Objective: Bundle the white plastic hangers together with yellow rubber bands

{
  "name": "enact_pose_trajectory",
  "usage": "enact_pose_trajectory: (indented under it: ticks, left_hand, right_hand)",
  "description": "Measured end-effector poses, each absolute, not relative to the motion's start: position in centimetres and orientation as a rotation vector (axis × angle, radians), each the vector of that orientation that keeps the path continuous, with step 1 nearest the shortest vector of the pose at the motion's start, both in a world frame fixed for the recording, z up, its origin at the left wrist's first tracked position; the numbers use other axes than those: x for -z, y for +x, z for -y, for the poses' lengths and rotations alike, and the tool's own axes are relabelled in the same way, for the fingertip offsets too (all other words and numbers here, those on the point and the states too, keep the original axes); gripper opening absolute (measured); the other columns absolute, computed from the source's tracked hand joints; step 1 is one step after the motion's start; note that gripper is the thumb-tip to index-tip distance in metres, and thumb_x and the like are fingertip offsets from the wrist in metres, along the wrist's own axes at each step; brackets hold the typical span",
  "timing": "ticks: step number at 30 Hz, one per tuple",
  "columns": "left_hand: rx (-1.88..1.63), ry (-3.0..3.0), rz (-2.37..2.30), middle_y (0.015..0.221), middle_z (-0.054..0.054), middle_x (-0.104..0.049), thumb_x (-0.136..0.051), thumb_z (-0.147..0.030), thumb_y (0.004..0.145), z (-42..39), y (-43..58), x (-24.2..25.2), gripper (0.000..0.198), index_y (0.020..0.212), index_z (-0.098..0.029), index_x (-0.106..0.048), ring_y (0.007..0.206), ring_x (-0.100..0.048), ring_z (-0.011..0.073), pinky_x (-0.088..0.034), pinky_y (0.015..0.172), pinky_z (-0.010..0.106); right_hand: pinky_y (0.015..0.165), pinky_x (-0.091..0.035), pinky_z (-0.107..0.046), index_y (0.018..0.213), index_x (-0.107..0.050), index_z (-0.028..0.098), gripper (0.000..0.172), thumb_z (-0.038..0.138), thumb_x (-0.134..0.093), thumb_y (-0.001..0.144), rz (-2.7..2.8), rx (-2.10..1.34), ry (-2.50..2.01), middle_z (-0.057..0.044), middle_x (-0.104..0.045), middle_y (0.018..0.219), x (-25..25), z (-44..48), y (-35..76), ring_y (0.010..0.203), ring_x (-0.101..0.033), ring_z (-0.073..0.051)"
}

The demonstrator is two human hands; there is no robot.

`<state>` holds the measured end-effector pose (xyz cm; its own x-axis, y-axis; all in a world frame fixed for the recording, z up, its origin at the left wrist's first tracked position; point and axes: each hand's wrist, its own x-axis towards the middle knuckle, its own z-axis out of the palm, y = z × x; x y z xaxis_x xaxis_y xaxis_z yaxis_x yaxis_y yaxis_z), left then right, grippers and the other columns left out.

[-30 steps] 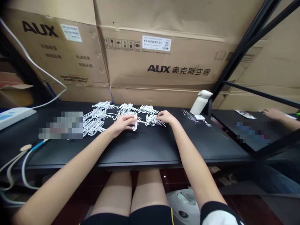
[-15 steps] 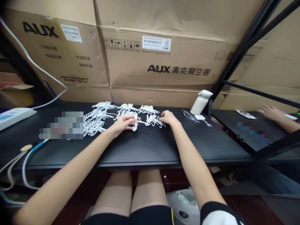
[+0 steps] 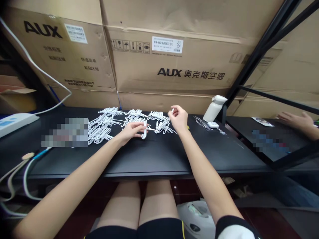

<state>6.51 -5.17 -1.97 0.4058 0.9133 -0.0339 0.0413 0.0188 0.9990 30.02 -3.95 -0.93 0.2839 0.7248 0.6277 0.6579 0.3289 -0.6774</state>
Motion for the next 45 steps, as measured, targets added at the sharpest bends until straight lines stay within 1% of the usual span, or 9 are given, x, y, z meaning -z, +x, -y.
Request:
enact_pose_trajectory:
  ticks: [4, 9, 12, 14, 17, 21, 26, 34, 45]
  left_hand:
    - [-0.846, 1.406, -0.907, 0.087, 0.009, -0.069, -0.074, -0.041, 0.064, 5.4, 6.6, 1.9, 0.043, 0.096, -0.013, -0.07, 0.087, -0.064, 0.0204, -0.053, 0.072, 0.031]
    - [-0.843, 1.427, -0.872, 0.087, 0.009, -0.07, -0.076, -0.041, 0.062, 5.6, 6.7, 1.9, 0.041, 0.093, -0.013, -0.07, 0.088, -0.064, 0.0211, -0.054, 0.076, 0.035]
    - [-0.859, 1.437, -0.874, 0.089, 0.009, -0.07, -0.077, -0.041, 0.062, 5.5, 6.8, 2.1, 0.042, 0.095, -0.015, -0.071, 0.091, -0.064, 0.022, -0.054, 0.079, 0.037]
    - [-0.872, 1.446, -0.87, 0.094, 0.009, -0.071, -0.077, -0.041, 0.062, 5.4, 6.7, 2.1, 0.043, 0.096, -0.016, -0.071, 0.095, -0.064, 0.0236, -0.055, 0.079, 0.036]
    - [-0.879, 1.456, -0.87, 0.098, 0.01, -0.071, -0.076, -0.041, 0.064, 5.4, 6.7, 2.0, 0.04, 0.096, -0.016, -0.072, 0.099, -0.064, 0.0257, -0.056, 0.078, 0.036]
    - [-0.839, 1.458, -0.857, 0.094, 0.012, -0.072, -0.076, -0.042, 0.066, 5.6, 6.7, 1.9, 0.043, 0.099, -0.015, -0.07, 0.097, -0.066, 0.0265, -0.055, 0.08, 0.038]
    - [-0.853, 1.435, -0.832, 0.093, 0.012, -0.072, -0.078, -0.04, 0.065, 5.4, 6.7, 2.2, 0.046, 0.101, -0.014, -0.067, 0.094, -0.067, 0.0252, -0.055, 0.082, 0.04]
    - [-0.856, 1.421, -0.834, 0.095, 0.011, -0.072, -0.078, -0.041, 0.065, 5.5, 6.8, 2.1, 0.045, 0.1, -0.015, -0.068, 0.1, -0.065, 0.0266, -0.056, 0.079, 0.037]
    - [-0.843, 1.44, -0.832, 0.099, 0.013, -0.071, -0.077, -0.048, 0.064, 5.3, 6.5, 2.3, 0.054, 0.105, -0.013, -0.068, 0.097, -0.065, 0.0256, -0.055, 0.077, 0.037]
  right_hand:
    - [0.062, -0.048, -0.027, 0.091, -0.067, 0.014, 0.028, 0.036, -0.064, 0.073, 1.502, -0.318, -1.108, -0.002, -0.06, 0.069, 2.0, 4.4, 26.7, 0.062, -0.055, -0.013]
    - [0.062, -0.05, -0.028, 0.091, -0.069, 0.018, 0.032, 0.044, -0.067, 0.073, 1.61, -0.575, -1.081, -0.003, -0.065, 0.073, 3.0, 5.1, 24.6, 0.066, -0.06, -0.016]
    - [0.055, -0.05, -0.028, 0.089, -0.07, 0.019, 0.035, 0.05, -0.066, 0.073, 1.556, -0.834, -1.064, -0.005, -0.069, 0.078, 3.0, 5.3, 24.4, 0.068, -0.063, -0.019]
    - [0.05, -0.049, -0.028, 0.088, -0.071, 0.019, 0.037, 0.05, -0.07, 0.069, 1.532, -0.961, -1.045, -0.005, -0.07, 0.079, 2.9, 5.3, 24.4, 0.065, -0.064, -0.019]
    - [0.053, -0.051, -0.029, 0.087, -0.072, 0.018, 0.037, 0.046, -0.076, 0.064, 1.519, -1.06, -1.019, -0.004, -0.07, 0.075, 2.9, 5.2, 24.5, 0.063, -0.063, -0.018]
    - [0.059, -0.054, -0.031, 0.083, -0.073, 0.017, 0.035, 0.042, -0.08, 0.06, 1.455, -1.127, -1.008, -0.004, -0.071, 0.072, 3.0, 5.2, 24.6, 0.064, -0.064, -0.018]
    - [0.057, -0.054, -0.031, 0.079, -0.073, 0.017, 0.035, 0.044, -0.081, 0.058, 1.382, -1.143, -1.041, -0.005, -0.072, 0.072, 2.9, 5.3, 24.4, 0.063, -0.065, -0.018]
    - [0.071, -0.056, -0.035, 0.082, -0.072, 0.018, 0.037, 0.046, -0.08, 0.058, 1.367, -1.018, -0.996, -0.005, -0.072, 0.08, 3.5, 5.2, 23.7, 0.074, -0.067, -0.021]
    - [0.077, -0.055, -0.037, 0.089, -0.073, 0.018, 0.041, 0.043, -0.081, 0.057, 1.378, -1.057, -0.964, -0.003, -0.07, 0.076, 3.0, 5.6, 23.5, 0.074, -0.065, -0.019]
